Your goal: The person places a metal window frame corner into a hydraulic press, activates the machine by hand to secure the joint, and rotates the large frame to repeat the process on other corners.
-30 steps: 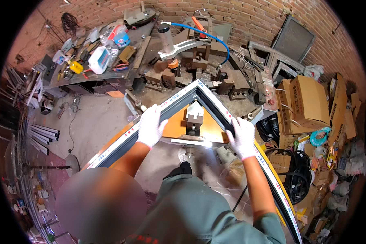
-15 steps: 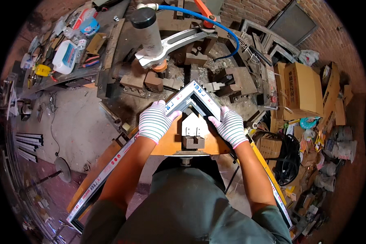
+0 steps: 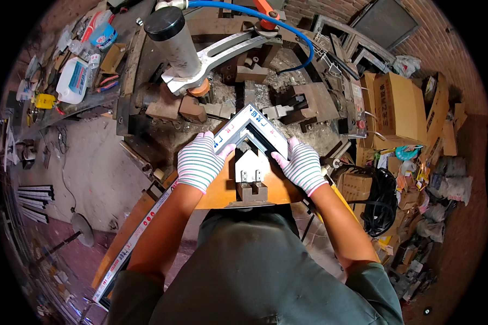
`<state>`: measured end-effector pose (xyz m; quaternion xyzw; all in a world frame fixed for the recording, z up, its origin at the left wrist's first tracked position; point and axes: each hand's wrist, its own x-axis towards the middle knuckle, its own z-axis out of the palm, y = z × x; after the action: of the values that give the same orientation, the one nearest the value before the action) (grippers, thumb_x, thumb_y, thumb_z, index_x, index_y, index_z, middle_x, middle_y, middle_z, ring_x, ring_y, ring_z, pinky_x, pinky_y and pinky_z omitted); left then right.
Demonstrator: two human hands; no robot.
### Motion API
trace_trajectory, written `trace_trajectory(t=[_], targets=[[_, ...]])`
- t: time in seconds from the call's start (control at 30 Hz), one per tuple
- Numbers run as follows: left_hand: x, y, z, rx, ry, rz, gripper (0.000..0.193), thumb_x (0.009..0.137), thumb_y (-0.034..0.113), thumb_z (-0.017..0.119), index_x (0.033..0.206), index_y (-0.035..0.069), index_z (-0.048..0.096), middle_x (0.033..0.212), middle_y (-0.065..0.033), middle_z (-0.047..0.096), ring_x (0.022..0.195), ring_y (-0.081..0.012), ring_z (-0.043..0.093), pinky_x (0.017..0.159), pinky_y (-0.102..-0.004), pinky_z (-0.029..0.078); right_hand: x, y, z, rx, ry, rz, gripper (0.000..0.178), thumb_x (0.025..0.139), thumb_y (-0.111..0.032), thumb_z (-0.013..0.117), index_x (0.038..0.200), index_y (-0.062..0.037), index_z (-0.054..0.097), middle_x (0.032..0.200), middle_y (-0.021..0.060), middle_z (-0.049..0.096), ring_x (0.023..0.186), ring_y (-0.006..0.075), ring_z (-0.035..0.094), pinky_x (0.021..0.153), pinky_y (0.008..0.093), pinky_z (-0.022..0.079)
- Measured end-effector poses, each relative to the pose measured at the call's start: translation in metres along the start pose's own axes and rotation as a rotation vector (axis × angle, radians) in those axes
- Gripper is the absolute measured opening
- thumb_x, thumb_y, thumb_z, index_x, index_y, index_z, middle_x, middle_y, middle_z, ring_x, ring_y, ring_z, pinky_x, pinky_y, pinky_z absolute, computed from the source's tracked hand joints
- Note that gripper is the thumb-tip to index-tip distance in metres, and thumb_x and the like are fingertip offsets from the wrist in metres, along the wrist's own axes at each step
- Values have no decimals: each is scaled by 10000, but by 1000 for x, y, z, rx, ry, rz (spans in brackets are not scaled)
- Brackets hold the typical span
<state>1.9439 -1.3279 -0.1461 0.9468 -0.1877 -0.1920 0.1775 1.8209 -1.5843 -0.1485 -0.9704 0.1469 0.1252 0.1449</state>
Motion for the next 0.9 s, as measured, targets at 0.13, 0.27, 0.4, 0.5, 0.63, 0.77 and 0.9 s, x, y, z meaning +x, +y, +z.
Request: trace_trajectory(t=[0.13, 0.27, 0.4, 0.5, 0.63, 0.77, 0.9], targets=[[-4, 4, -3, 12, 56, 8, 580, 931, 577, 770, 1041, 13, 690, 979, -203, 708, 894, -399, 724, 842, -462, 589, 3, -2, -7, 37, -61, 29, 604, 935, -585, 737, 1025, 5, 648, 911, 263, 731, 866, 448, 732, 809, 512, 586], [-5, 1, 1, 21, 78, 2, 551, 914, 556, 800, 1010, 25, 690, 933, -185, 707, 868, -381, 720, 807, -453, 579, 6, -2, -13, 40, -123, 20, 599, 941, -561, 730, 1037, 24, 644, 961, 269, 725, 902, 457, 725, 841, 515, 583], [-6, 2, 3, 28, 56, -16, 574, 919, 586, 781, 1011, 28, 687, 949, -178, 722, 883, -361, 733, 809, -437, 585, 9, 1, -13, 31, -149, -34, 583, 954, -527, 718, 1056, 40, 627, 950, 277, 718, 888, 458, 720, 845, 511, 578], [-5, 7, -3, 77, 1, -35, 605, 936, 601, 757, 1004, 5, 679, 957, -202, 726, 875, -378, 742, 793, -455, 590, 12, 0, -15, 1, -168, -79, 563, 961, -500, 714, 1054, 45, 610, 917, 274, 708, 858, 449, 715, 812, 505, 575], [-2, 4, 6, 93, 56, -6, 605, 943, 608, 746, 984, 9, 672, 947, -200, 724, 851, -378, 743, 764, -464, 591, 17, 0, -18, 33, -221, -72, 537, 965, -485, 708, 1056, 34, 604, 896, 258, 713, 867, 444, 718, 819, 505, 573], [-2, 4, 3, 106, 44, 4, 602, 937, 606, 752, 989, 12, 669, 933, -195, 718, 844, -379, 740, 761, -465, 589, 19, 0, -23, 41, -231, -83, 514, 965, -466, 706, 1056, 30, 609, 905, 261, 717, 873, 444, 717, 843, 492, 572], [-1, 5, 3, 108, 68, 19, 594, 938, 606, 748, 999, 21, 663, 929, -189, 716, 844, -378, 739, 759, -466, 590, 16, 2, -21, 59, -192, -107, 520, 957, -468, 711, 1058, 33, 616, 914, 261, 717, 864, 443, 715, 833, 494, 573]])
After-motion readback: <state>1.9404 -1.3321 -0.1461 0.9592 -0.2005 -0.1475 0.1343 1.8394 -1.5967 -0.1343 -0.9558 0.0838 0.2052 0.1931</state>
